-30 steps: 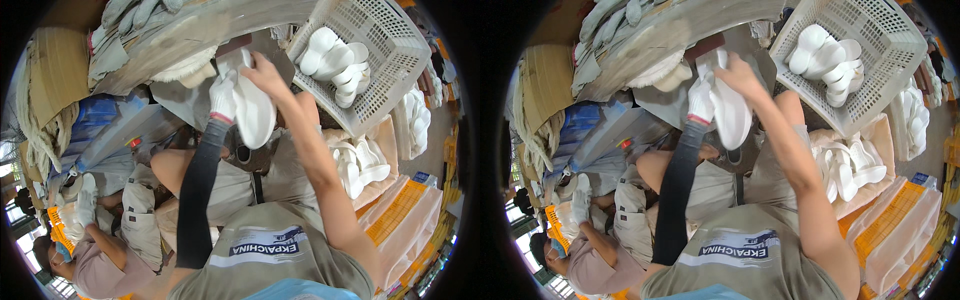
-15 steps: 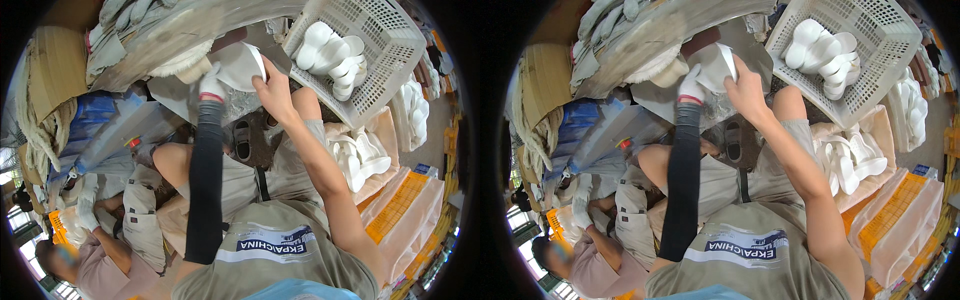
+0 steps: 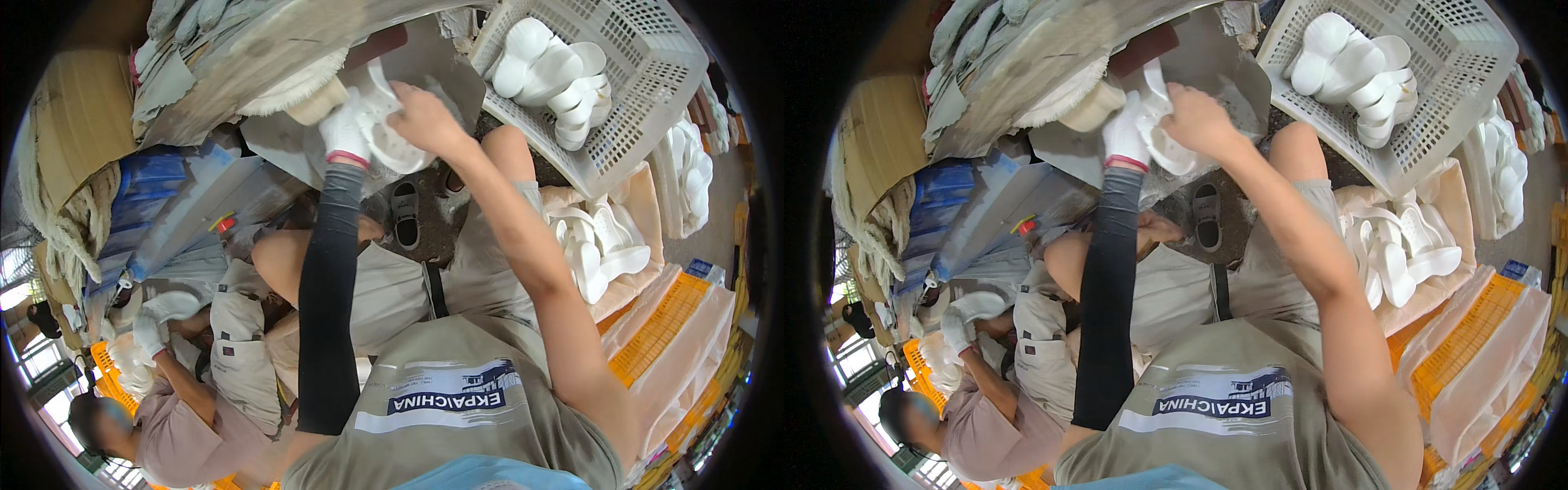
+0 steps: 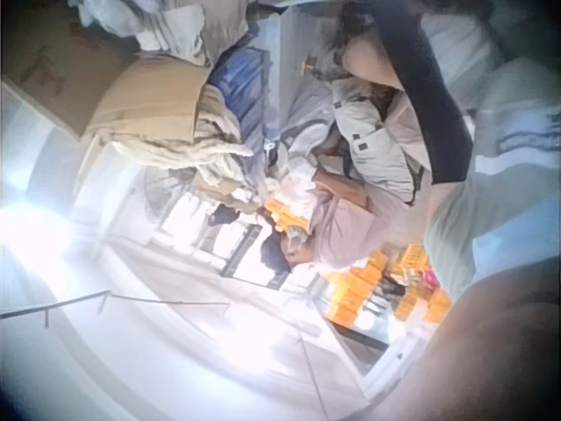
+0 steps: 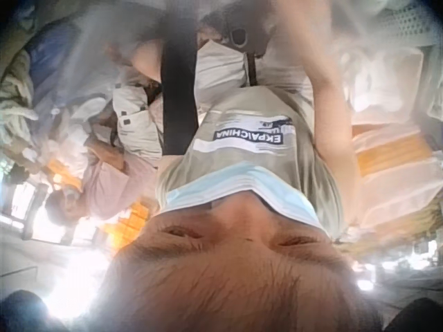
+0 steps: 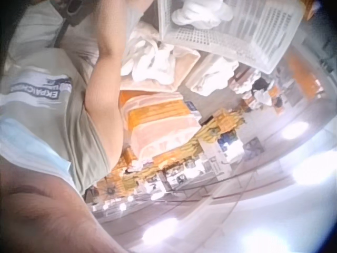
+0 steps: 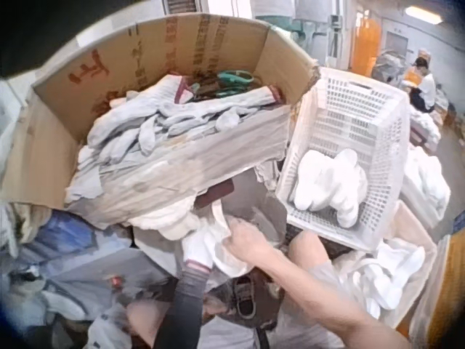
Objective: The person sits on the floor and repeatedly rubs white slipper soles against a rotating brush on a machine to clean them. After cleaning each slipper, the person places it into a white plastic basket nearby.
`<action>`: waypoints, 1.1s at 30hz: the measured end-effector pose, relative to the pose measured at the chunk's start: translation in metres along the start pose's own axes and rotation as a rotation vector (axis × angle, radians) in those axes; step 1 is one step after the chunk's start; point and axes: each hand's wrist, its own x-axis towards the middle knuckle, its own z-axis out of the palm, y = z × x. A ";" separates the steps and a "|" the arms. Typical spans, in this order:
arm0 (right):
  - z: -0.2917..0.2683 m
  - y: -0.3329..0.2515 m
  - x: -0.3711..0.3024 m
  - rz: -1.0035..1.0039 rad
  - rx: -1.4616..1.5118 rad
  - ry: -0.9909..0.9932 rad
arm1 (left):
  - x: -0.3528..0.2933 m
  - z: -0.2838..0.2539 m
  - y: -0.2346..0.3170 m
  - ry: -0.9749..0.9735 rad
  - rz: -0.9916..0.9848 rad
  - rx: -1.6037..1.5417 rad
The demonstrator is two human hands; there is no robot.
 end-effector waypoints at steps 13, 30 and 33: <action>-0.025 -0.071 -0.087 0.090 0.201 -0.263 | 0.002 -0.045 -0.037 0.360 -0.185 -0.653; 0.006 -0.078 -0.035 -0.270 0.013 0.048 | -0.009 0.006 0.014 0.258 -0.040 -0.752; 0.038 -0.050 -0.014 -0.051 -0.146 -0.021 | 0.002 0.003 0.002 0.189 -0.052 -0.707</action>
